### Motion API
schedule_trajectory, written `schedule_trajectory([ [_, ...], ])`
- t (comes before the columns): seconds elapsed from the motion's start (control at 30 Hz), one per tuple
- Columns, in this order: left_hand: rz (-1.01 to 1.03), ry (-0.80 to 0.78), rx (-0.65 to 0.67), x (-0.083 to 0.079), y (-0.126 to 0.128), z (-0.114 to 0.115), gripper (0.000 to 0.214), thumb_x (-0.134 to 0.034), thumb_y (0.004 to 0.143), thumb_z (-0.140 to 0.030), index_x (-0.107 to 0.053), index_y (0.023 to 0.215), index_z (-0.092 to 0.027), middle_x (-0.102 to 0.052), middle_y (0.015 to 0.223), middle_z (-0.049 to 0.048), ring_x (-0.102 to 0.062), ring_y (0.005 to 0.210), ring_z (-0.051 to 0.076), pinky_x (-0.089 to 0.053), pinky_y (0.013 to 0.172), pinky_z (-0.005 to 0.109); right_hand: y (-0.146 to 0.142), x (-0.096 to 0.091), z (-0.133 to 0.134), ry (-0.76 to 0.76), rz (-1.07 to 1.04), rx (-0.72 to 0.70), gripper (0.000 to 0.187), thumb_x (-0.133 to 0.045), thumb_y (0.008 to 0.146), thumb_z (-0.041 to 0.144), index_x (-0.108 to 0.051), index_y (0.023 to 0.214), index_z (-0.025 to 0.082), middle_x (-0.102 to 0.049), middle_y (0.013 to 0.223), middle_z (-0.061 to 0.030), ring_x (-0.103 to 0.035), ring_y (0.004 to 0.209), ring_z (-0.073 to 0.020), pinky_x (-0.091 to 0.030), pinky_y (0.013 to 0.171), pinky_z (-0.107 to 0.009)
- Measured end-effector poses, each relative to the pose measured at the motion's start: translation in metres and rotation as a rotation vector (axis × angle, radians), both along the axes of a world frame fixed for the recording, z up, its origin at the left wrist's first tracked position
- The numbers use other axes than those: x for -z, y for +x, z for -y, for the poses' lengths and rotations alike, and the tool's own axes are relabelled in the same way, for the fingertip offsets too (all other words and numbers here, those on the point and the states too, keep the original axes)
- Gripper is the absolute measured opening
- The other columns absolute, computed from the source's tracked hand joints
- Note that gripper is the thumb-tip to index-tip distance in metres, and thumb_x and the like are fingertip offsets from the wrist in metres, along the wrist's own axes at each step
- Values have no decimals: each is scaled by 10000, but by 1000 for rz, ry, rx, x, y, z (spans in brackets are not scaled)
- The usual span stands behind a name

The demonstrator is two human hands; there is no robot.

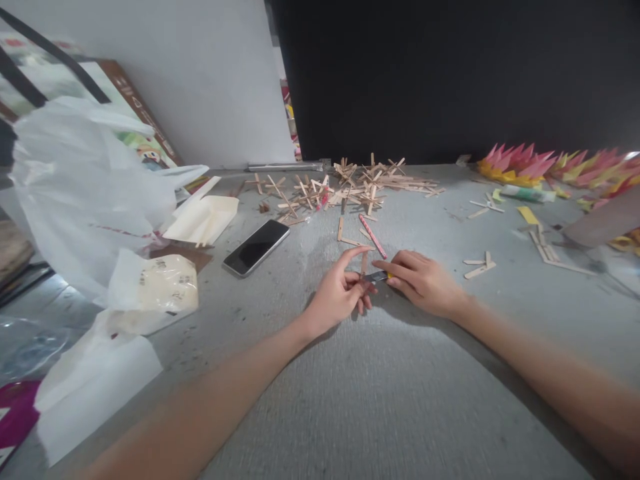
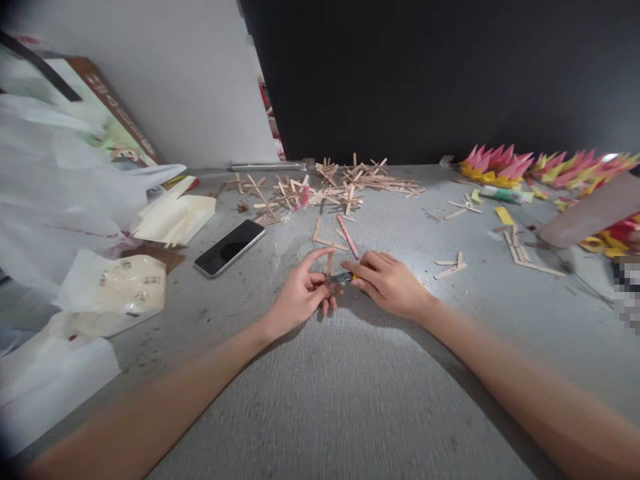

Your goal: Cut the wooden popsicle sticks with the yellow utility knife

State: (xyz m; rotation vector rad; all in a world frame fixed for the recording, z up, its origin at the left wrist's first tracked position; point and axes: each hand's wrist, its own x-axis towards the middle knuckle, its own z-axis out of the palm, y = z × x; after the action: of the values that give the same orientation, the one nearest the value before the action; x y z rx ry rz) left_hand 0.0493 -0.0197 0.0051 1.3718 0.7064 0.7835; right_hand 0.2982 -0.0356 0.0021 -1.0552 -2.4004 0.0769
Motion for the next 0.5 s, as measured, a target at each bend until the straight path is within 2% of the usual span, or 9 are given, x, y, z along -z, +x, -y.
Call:
schedule_trajectory([
  [0.23,-13,-7,-9,2,0,1,676,-687,988,-351,-387,1585,-247,-740,799,26,-718,584,158,-531,511,219,-2,3,-1,28,-31,23,384,-488,1105,288,-678,1438,268,-666,971,-94,-600,853,-238,-515,785,-412],
  [0.5,-26,-5,16,-5,0,3,627,-660,1006,-348,-396,1565,-241,-741,834,40,-706,597,150,-537,520,219,-2,3,0,16,-54,46,383,-496,1091,258,-701,1413,285,-668,982,-101,-600,876,-254,-513,806,-426],
])
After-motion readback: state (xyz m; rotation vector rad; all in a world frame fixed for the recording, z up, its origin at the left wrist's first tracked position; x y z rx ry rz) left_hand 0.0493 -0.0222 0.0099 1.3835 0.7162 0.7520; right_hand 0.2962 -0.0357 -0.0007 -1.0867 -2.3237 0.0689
